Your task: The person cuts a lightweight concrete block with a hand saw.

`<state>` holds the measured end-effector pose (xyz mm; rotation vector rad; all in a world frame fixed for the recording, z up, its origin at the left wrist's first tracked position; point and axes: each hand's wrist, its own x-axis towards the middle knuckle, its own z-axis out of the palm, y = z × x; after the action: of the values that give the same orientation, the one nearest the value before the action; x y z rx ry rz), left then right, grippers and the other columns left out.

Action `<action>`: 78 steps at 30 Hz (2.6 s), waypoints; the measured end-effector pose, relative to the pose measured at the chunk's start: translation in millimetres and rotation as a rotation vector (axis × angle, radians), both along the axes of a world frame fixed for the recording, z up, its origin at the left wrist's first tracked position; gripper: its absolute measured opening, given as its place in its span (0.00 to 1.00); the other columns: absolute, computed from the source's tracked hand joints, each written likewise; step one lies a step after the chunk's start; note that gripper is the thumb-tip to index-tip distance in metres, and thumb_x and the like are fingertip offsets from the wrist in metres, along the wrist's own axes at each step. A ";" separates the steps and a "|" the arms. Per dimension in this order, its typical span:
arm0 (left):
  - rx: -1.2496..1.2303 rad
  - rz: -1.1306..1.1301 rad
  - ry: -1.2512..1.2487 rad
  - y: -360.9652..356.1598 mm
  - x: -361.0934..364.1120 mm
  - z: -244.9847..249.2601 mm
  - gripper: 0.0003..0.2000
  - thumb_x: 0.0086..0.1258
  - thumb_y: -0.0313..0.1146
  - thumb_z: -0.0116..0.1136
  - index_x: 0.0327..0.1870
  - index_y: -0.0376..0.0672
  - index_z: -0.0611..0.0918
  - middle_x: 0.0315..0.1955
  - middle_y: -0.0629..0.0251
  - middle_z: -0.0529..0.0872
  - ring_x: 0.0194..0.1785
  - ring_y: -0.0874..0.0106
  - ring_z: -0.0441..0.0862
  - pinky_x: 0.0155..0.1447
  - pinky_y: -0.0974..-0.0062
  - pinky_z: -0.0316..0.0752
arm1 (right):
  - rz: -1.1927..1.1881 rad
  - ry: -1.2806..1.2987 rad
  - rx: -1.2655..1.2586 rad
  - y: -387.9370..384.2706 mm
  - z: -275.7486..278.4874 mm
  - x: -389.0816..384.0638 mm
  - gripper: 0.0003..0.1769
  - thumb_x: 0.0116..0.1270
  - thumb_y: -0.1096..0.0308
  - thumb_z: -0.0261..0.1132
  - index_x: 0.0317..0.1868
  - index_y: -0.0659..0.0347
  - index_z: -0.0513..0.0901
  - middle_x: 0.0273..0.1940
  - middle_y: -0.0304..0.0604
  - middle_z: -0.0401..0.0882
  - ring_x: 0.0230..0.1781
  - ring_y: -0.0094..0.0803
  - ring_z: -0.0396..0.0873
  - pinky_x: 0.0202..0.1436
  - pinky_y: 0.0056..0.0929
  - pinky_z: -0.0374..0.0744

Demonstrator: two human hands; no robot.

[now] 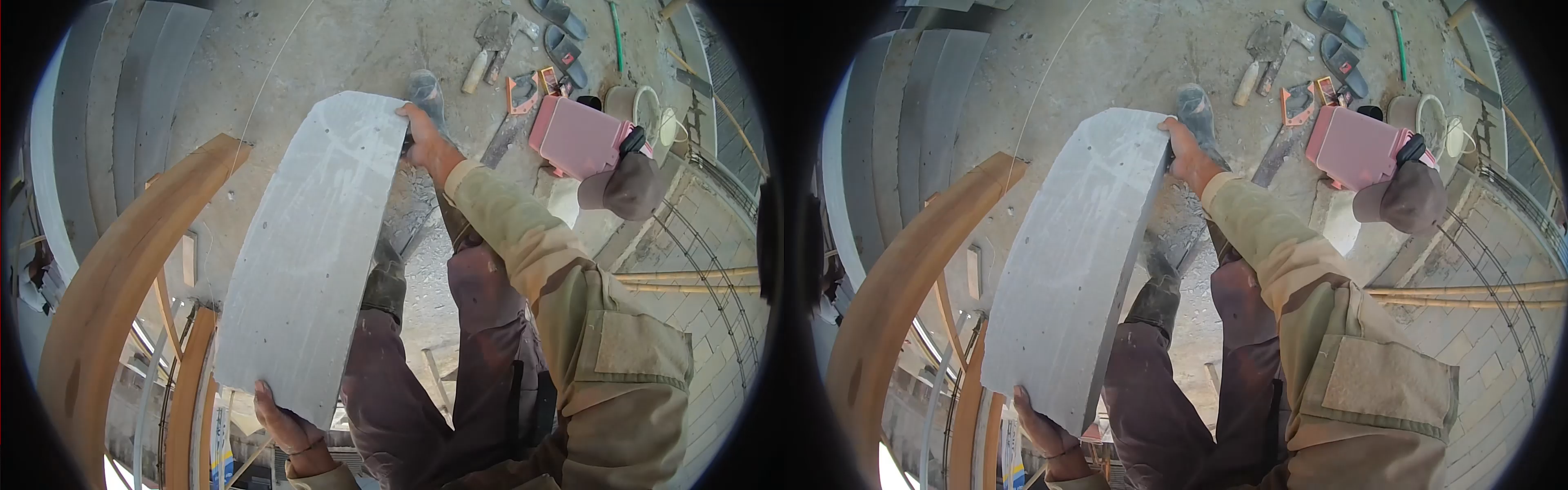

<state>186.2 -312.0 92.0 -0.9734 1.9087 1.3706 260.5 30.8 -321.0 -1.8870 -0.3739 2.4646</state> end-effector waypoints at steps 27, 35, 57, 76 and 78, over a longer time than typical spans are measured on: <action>-0.889 -1.625 0.602 179.0 -6.7 -10.6 0.63 0.46 0.51 0.81 0.79 0.28 0.56 0.66 0.41 0.69 0.72 0.40 0.69 0.73 0.38 0.65 | 0.467 -0.787 0.512 147.0 -51.5 62.7 0.28 0.67 0.59 0.72 0.61 0.69 0.80 0.59 0.65 0.85 0.65 0.61 0.82 0.68 0.49 0.80; -0.834 -1.781 0.654 177.9 -20.7 -12.2 0.63 0.58 0.64 0.77 0.81 0.26 0.53 0.69 0.36 0.67 0.73 0.37 0.69 0.73 0.36 0.66 | 0.670 -0.861 0.524 90.6 -77.0 195.1 0.24 0.67 0.64 0.66 0.60 0.70 0.80 0.57 0.67 0.85 0.62 0.61 0.84 0.67 0.50 0.81; -0.394 -1.974 1.063 -24.3 -78.1 -29.9 0.61 0.57 0.62 0.76 0.79 0.30 0.52 0.60 0.46 0.67 0.73 0.43 0.71 0.71 0.43 0.73 | 0.292 -1.066 -0.114 -504.8 -36.0 227.2 0.29 0.68 0.68 0.67 0.68 0.67 0.76 0.68 0.65 0.77 0.72 0.63 0.74 0.73 0.55 0.77; -0.240 -2.078 1.265 -51.8 -93.0 -28.3 0.54 0.60 0.58 0.81 0.75 0.26 0.63 0.65 0.43 0.73 0.72 0.52 0.73 0.74 0.49 0.72 | -0.237 -0.644 0.238 -513.1 -42.0 235.0 0.14 0.61 0.74 0.71 0.48 0.62 0.84 0.34 0.44 0.88 0.26 0.32 0.88 0.29 0.33 0.84; -0.254 -2.121 1.295 -50.9 -100.3 -27.9 0.58 0.56 0.63 0.80 0.77 0.29 0.63 0.67 0.44 0.70 0.76 0.50 0.69 0.75 0.45 0.69 | -0.274 -0.655 0.266 -505.5 -2.9 225.7 0.13 0.66 0.69 0.74 0.48 0.61 0.84 0.27 0.35 0.80 0.21 0.26 0.77 0.25 0.32 0.76</action>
<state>86.0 -362.9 64.1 2.0067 2.0924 0.1061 486.2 -474.7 -323.9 -2.3748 -0.3870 1.5001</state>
